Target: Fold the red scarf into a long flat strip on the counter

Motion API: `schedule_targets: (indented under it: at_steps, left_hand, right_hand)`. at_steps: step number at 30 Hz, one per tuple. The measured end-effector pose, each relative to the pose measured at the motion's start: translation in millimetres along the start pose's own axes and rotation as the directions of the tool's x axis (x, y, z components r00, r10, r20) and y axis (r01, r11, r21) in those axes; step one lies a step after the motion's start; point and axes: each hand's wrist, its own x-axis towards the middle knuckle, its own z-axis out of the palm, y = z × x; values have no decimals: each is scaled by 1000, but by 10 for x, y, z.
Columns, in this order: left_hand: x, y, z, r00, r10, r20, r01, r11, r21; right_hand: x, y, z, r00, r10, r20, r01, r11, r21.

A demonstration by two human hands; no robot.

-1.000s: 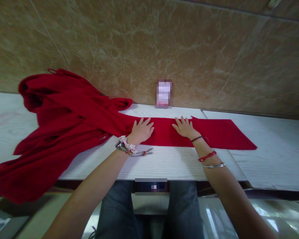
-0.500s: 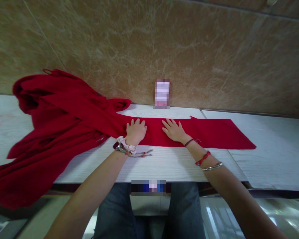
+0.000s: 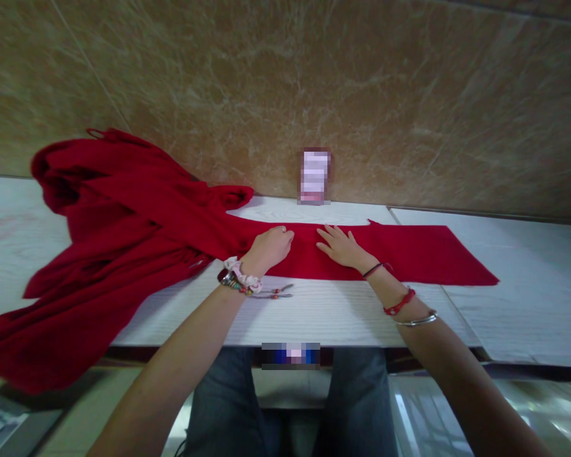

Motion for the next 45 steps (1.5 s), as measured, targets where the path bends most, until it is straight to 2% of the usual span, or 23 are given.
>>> schedule_targets:
  at_steps: [3, 4, 5, 6, 8, 10, 12, 15, 20, 22, 23, 25, 27, 29, 31, 35, 38, 40, 42, 45]
  left_hand:
    - [-61, -35, -60, 960, -281, 15, 280, 958, 70]
    - [-70, -35, -70, 946, -325, -5, 325, 942, 83]
    - [-69, -28, -72, 948, -318, -33, 319, 944, 79]
    - [-58, -16, -65, 965, -256, -60, 259, 964, 60]
    - [-11, 17, -26, 996, -9, -94, 10, 1000, 13]
    - [51, 38, 31, 965, 246, -92, -248, 969, -8]
    - [99, 22, 81, 929, 363, -74, -364, 932, 1]
    - [105, -84, 99, 944, 325, -60, -325, 946, 10]
    - [21, -281, 24, 998, 65, 15, -66, 996, 62]
    - [22, -296, 16, 1000, -3, -19, 5, 998, 68]
    - [36, -290, 23, 998, 8, -57, -5, 999, 44]
    - [81, -267, 54, 984, 131, -119, -139, 989, -57]
    - [127, -256, 94, 947, 297, -126, -316, 932, -178]
    - [155, -278, 128, 916, 387, -108, -402, 879, -256]
    - [161, -332, 148, 920, 379, -101, -392, 881, -265]
    - [144, -442, 149, 961, 267, -75, -276, 944, -182]
    - [138, -416, 144, 974, 216, -73, -224, 966, -130]
    - [144, -345, 148, 958, 262, -118, -279, 949, -150]
    - [154, -269, 157, 923, 356, -149, -380, 903, -202]
    - [169, -222, 172, 901, 415, -125, -433, 870, -233]
  right_hand:
    - [-7, -7, -13, 1000, -3, -3, 3, 1000, 3]
    - [-9, -10, -15, 1000, -2, -5, 2, 1000, 1]
    - [-11, -13, -15, 1000, -3, -8, 3, 1000, -3]
    - [-11, -15, -14, 1000, -4, -11, 4, 1000, -7]
    - [-7, -13, -9, 1000, -8, -19, 8, 1000, -11]
    - [2, -3, -2, 1000, -16, -25, 15, 1000, -8]
    - [14, 14, 6, 999, -20, -27, 20, 1000, 0]
    - [29, 39, 14, 1000, -21, -21, 21, 1000, 6]
    - [36, 54, 16, 1000, -18, -9, 18, 1000, -17]
    - [36, 55, 18, 1000, -17, -11, 17, 999, -33]
    - [37, 55, 20, 1000, -18, -13, 18, 999, -39]
    - [38, 57, 24, 1000, -23, -21, 22, 999, -42]
    - [40, 60, 28, 999, -25, -25, 24, 999, -37]
    - [42, 62, 30, 999, -23, -26, 22, 999, -33]
    - [40, 62, 25, 999, -22, -23, 21, 999, -31]
    - [22, 47, 3, 1000, -24, -19, 24, 999, -25]
    - [9, 33, -16, 1000, -23, -11, 22, 999, -26]
    - [4, 28, -24, 1000, -25, -10, 25, 999, -25]
    - [3, 27, -25, 999, -29, -14, 28, 999, -22]
    - [7, 33, -20, 999, -30, -19, 29, 999, -19]
